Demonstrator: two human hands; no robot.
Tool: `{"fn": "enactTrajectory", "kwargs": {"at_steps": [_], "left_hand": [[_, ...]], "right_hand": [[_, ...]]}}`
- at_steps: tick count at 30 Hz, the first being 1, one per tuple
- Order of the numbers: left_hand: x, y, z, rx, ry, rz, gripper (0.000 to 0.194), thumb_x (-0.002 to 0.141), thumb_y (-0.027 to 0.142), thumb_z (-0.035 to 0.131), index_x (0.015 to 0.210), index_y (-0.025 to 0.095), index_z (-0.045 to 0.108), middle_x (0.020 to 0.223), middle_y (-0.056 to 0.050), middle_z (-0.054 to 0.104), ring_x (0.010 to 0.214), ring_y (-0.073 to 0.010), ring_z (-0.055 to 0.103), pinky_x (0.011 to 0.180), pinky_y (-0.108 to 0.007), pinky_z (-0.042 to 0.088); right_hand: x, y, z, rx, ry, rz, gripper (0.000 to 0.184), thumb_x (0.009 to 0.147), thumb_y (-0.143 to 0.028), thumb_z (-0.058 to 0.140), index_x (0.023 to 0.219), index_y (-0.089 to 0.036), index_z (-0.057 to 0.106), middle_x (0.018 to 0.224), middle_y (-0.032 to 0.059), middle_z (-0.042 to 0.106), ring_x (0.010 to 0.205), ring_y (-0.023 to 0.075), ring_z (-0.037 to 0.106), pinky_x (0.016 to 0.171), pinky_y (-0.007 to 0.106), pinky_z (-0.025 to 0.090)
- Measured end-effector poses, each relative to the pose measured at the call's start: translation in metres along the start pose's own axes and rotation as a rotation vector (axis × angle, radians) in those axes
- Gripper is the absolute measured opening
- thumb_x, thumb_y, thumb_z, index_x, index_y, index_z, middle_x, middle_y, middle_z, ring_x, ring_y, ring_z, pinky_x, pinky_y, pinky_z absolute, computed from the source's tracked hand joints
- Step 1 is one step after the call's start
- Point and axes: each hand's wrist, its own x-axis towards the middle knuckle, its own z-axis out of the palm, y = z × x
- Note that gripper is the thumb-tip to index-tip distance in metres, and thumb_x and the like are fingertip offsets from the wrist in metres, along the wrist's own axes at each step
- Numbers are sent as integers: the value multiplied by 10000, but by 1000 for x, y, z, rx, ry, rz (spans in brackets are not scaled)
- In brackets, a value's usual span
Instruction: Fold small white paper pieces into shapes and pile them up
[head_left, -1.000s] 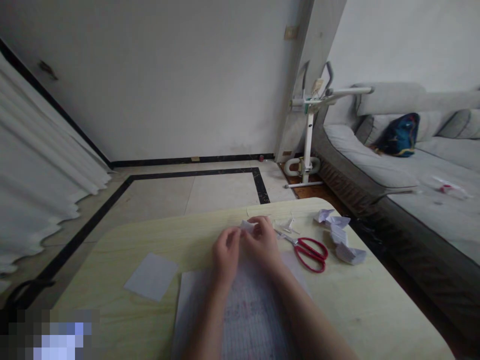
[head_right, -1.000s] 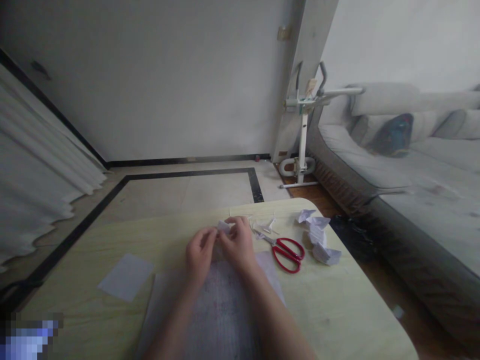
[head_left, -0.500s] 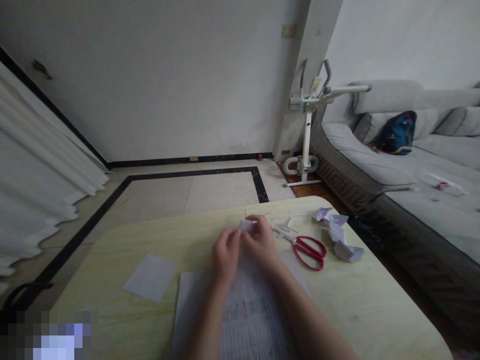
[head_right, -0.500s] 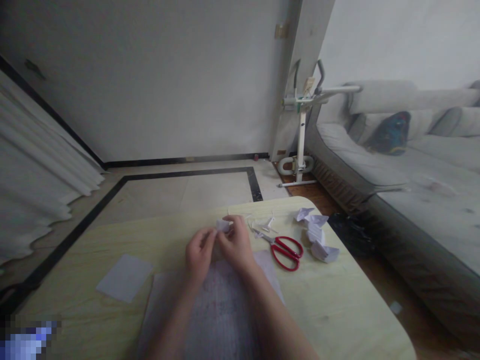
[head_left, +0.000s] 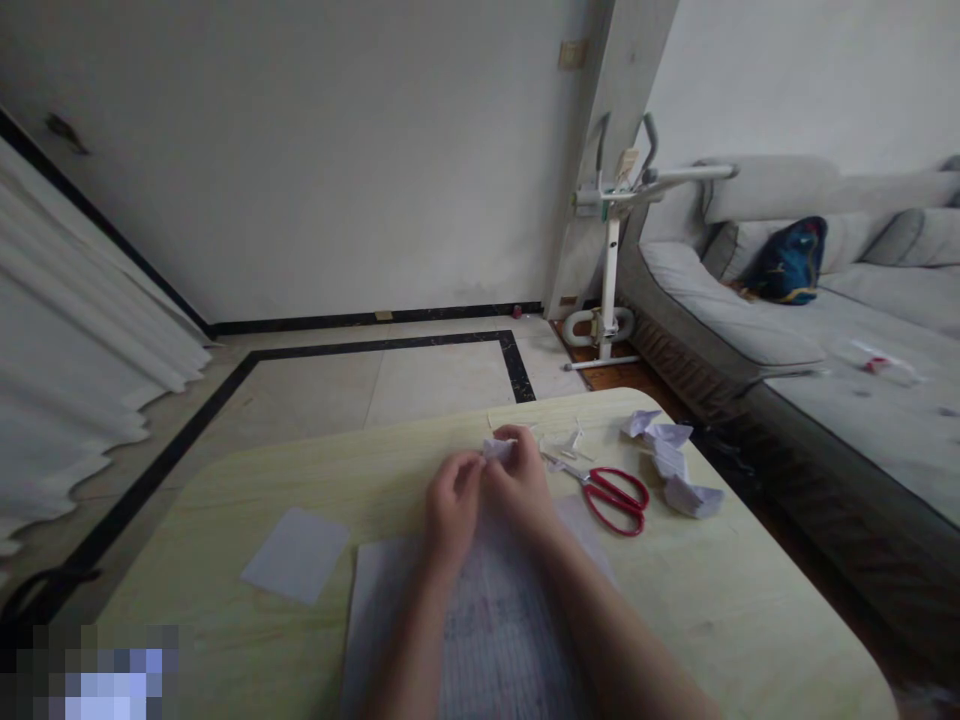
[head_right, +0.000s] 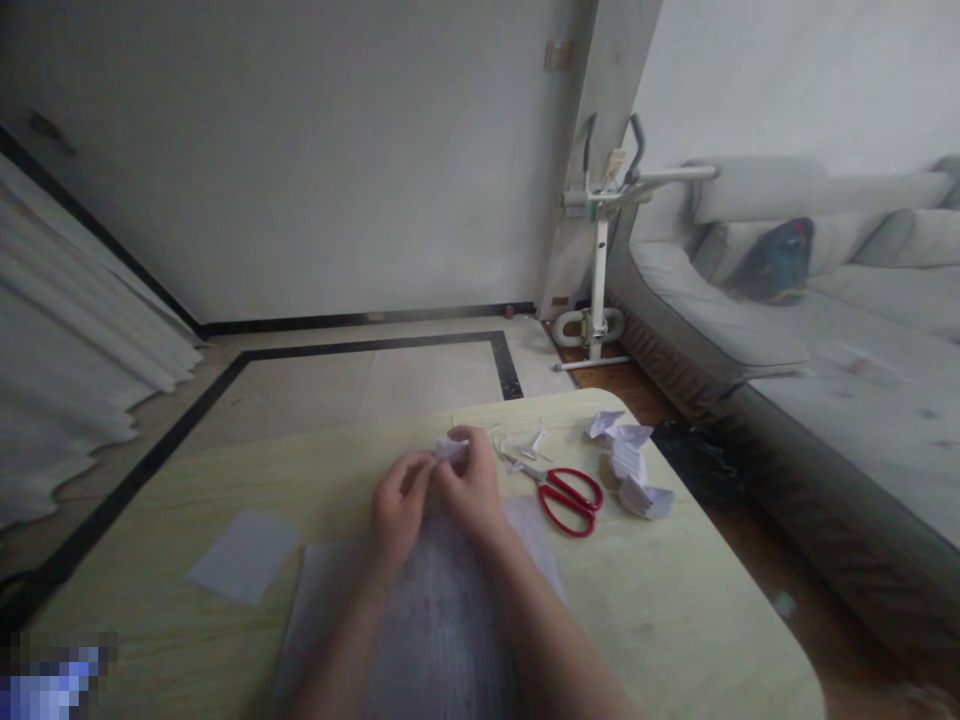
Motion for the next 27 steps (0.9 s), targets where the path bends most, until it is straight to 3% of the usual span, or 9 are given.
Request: {"fn": "enactTrajectory", "kwargs": {"at_steps": [5, 15, 27], "left_hand": [[3, 6, -2, -138, 50, -123, 179, 792, 318, 609, 837, 152, 656, 812, -47, 693, 789, -182, 642, 741, -267, 494], [5, 6, -4, -247, 95, -204, 199, 757, 326, 640, 839, 144, 637, 799, -23, 657, 769, -160, 620, 718, -245, 485], [2, 9, -2, -147, 27, -135, 180, 782, 320, 614, 831, 151, 651, 814, -41, 681, 811, -182, 631, 751, -262, 486]], "right_hand": [[2, -3, -2, -38, -7, -51, 190, 714, -177, 563, 900, -210, 557, 715, -29, 515, 614, 127, 475, 554, 231, 389], [2, -9, -2, -94, 5, -57, 92, 714, -213, 552, 802, -192, 560, 683, -32, 527, 583, 118, 454, 530, 230, 360], [0, -5, 1, -60, -54, -50, 242, 709, -190, 555, 950, -204, 563, 779, -8, 554, 652, 140, 494, 573, 243, 400]]}}
